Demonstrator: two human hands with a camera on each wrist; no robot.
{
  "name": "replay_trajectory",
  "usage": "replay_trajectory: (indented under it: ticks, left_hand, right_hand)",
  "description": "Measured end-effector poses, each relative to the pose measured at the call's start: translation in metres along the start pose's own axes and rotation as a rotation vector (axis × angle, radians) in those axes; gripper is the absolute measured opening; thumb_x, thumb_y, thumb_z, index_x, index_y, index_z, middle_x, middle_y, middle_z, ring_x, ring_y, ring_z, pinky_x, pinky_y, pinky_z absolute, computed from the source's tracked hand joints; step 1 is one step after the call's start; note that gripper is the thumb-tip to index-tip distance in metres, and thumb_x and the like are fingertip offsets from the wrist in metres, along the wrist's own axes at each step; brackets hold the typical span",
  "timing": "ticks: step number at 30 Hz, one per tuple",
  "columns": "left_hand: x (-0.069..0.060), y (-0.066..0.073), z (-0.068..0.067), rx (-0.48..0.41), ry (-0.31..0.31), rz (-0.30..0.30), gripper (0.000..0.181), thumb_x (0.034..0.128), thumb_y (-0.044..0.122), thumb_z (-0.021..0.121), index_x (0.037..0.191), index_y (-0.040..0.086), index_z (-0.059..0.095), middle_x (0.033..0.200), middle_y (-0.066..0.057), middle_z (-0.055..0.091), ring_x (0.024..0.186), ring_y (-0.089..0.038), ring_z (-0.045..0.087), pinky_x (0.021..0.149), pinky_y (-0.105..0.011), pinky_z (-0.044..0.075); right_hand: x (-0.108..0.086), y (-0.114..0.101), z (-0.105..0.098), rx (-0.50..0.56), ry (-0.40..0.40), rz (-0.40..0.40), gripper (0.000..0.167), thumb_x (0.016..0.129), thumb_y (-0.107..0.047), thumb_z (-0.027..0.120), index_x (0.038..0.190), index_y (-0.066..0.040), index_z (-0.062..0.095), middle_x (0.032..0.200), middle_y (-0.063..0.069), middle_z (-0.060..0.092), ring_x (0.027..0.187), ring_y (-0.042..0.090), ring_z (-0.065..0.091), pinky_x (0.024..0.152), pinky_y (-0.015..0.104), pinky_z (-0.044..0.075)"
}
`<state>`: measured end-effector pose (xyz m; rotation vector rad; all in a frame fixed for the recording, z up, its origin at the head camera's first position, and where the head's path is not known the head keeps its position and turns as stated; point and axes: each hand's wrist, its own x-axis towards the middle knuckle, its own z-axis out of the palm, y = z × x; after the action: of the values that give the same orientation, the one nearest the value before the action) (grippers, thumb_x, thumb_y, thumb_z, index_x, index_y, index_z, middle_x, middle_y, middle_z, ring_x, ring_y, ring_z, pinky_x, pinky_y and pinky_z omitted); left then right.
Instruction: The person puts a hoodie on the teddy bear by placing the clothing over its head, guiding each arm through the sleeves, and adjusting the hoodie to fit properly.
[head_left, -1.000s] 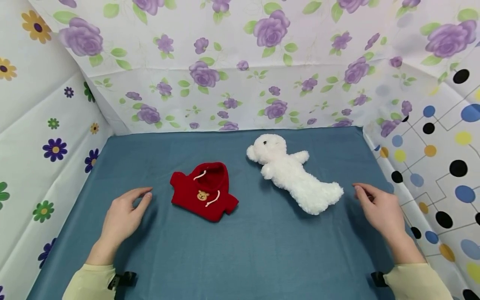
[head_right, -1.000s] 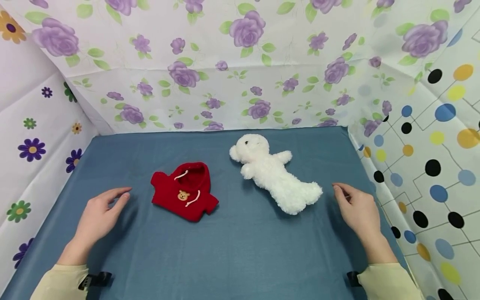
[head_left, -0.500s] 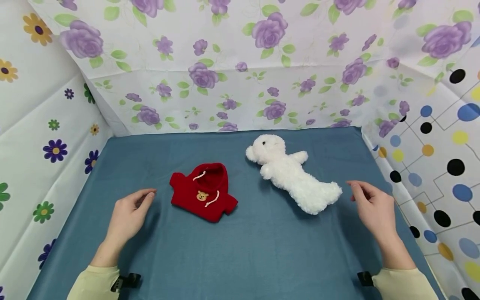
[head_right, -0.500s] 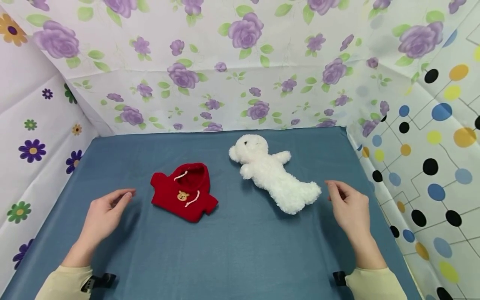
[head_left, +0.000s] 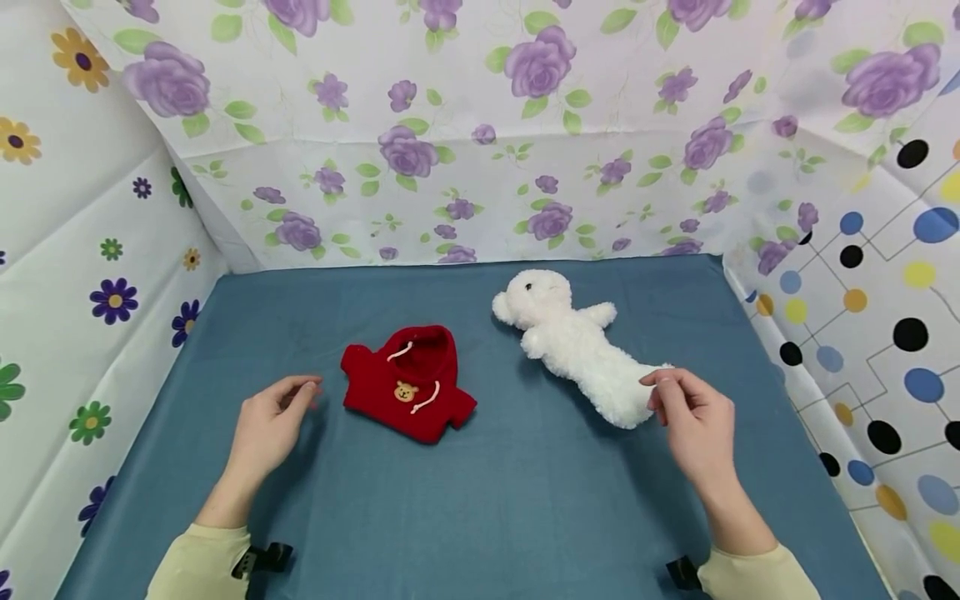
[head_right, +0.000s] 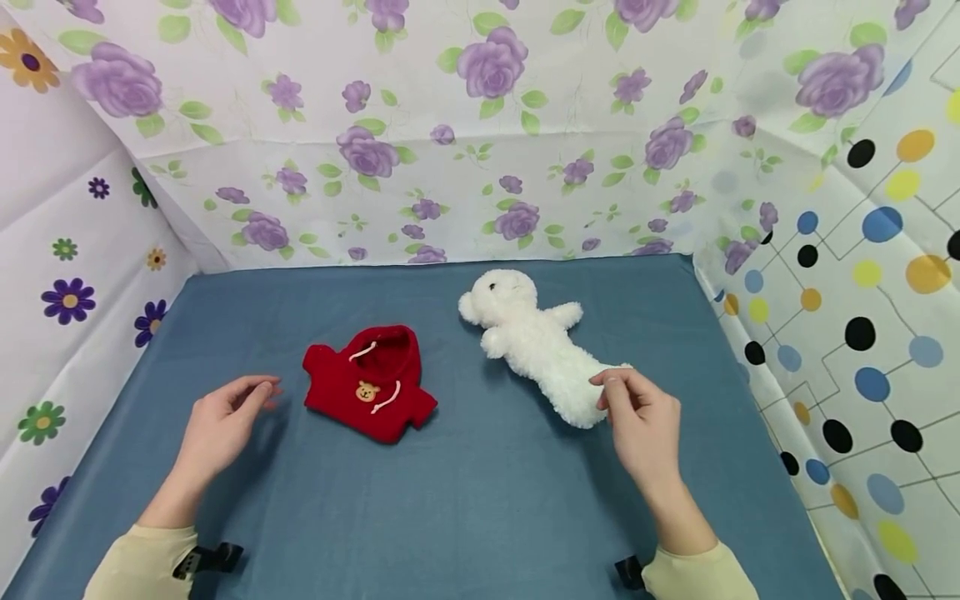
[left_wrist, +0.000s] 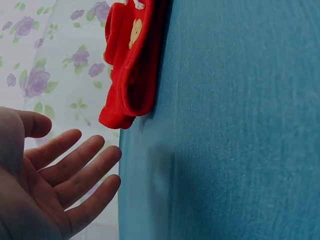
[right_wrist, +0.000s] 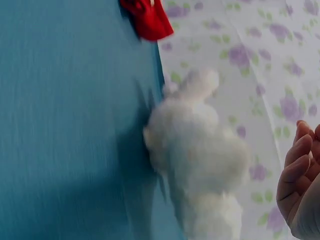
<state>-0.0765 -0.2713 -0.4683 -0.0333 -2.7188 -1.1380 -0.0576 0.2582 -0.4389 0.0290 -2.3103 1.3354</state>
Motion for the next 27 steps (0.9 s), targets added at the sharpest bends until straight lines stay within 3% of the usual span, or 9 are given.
replay_trajectory:
  ticks: [7, 12, 15, 18, 22, 27]
  left_hand:
    - [0.003, -0.001, 0.002, -0.056, -0.053, -0.036, 0.036, 0.1149, 0.027, 0.053, 0.128, 0.001, 0.074, 0.112, -0.016, 0.078, 0.094, -0.034, 0.076, 0.073, -0.02, 0.054]
    - [0.004, 0.001, 0.003, -0.177, -0.135, -0.136, 0.044, 0.1162, 0.035, 0.049, 0.135, 0.0, 0.07, 0.121, -0.018, 0.076, 0.099, -0.027, 0.075, 0.08, -0.024, 0.058]
    - [0.005, 0.002, 0.005, -0.266, -0.161, -0.195, 0.048, 0.1167, 0.036, 0.046, 0.138, -0.002, 0.067, 0.125, -0.02, 0.073, 0.1, -0.024, 0.075, 0.083, -0.026, 0.058]
    - [0.007, 0.004, 0.007, -0.322, -0.166, -0.221, 0.048, 0.117, 0.035, 0.045, 0.14, -0.003, 0.065, 0.127, -0.022, 0.072, 0.101, -0.023, 0.074, 0.084, -0.028, 0.058]
    - [0.011, 0.003, 0.009, -0.366, -0.171, -0.245, 0.049, 0.1167, 0.035, 0.046, 0.14, -0.003, 0.064, 0.128, -0.022, 0.071, 0.102, -0.02, 0.074, 0.085, -0.031, 0.059]
    - [0.018, 0.003, 0.011, -0.37, -0.171, -0.279, 0.049, 0.1156, 0.036, 0.049, 0.141, -0.003, 0.063, 0.134, -0.024, 0.068, 0.104, -0.015, 0.072, 0.085, -0.03, 0.058]
  right_hand:
    - [-0.013, -0.024, 0.025, 0.061, -0.13, -0.088, 0.027, 0.106, 0.005, 0.057, 0.091, -0.007, 0.077, 0.066, 0.006, 0.062, 0.05, 0.009, 0.046, 0.046, 0.025, 0.038]
    - [-0.023, -0.022, 0.045, 0.116, -0.252, -0.111, 0.026, 0.107, 0.001, 0.061, 0.096, -0.014, 0.079, 0.066, -0.003, 0.061, 0.05, 0.01, 0.049, 0.047, 0.025, 0.042]
    - [-0.026, -0.02, 0.055, 0.138, -0.355, -0.075, 0.024, 0.11, -0.008, 0.061, 0.1, -0.02, 0.079, 0.068, -0.007, 0.061, 0.054, 0.013, 0.053, 0.05, 0.028, 0.045]
    - [-0.025, -0.021, 0.063, 0.168, -0.464, -0.013, 0.021, 0.113, -0.018, 0.059, 0.106, -0.022, 0.078, 0.074, -0.001, 0.065, 0.059, 0.017, 0.058, 0.055, 0.031, 0.049]
    - [-0.022, -0.025, 0.076, 0.222, -0.598, 0.09, 0.023, 0.115, -0.026, 0.055, 0.115, -0.019, 0.077, 0.084, 0.011, 0.068, 0.068, 0.023, 0.063, 0.062, 0.038, 0.054]
    - [-0.025, -0.031, 0.1, 0.253, -0.735, 0.201, 0.029, 0.115, -0.03, 0.053, 0.123, -0.012, 0.075, 0.089, 0.006, 0.071, 0.073, 0.021, 0.065, 0.065, 0.036, 0.055]
